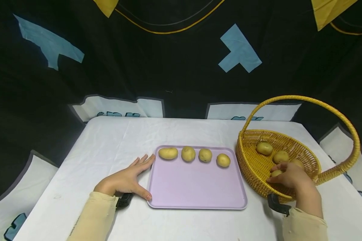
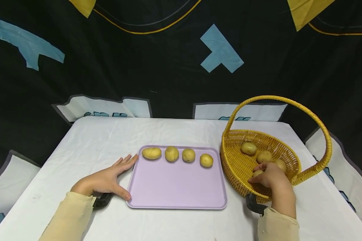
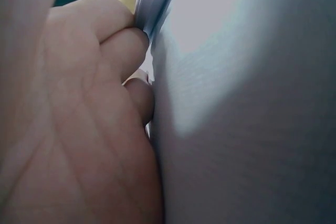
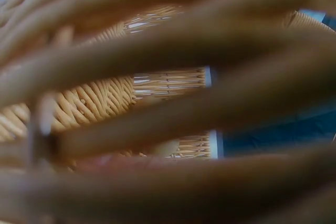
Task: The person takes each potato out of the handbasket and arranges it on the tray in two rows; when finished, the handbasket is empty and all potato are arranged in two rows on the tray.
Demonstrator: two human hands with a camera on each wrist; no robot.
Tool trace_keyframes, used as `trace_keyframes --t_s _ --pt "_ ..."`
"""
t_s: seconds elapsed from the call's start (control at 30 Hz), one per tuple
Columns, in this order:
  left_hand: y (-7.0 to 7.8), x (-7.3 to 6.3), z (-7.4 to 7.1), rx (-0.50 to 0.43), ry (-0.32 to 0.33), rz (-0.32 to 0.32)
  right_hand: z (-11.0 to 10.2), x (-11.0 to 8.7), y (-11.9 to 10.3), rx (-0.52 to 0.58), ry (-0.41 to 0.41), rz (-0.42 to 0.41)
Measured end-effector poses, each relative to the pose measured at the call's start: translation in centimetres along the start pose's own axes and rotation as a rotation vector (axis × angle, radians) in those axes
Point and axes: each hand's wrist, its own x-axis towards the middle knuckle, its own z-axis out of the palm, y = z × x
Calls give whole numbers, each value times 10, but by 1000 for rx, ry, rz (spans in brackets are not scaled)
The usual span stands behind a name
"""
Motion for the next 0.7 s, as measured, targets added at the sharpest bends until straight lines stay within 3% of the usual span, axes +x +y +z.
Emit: trace_keyframes --t_s 0.3,0.5,0.7 --pt "1 1 0 -4 -1 2 -3 -3 -3 -16 88 -56" --pt "0 1 0 -6 0 -2 -9 -9 -11 -54 71 -70" --pt "0 1 0 -6 -2 -6 -15 -21 -25 -24 74 -68"
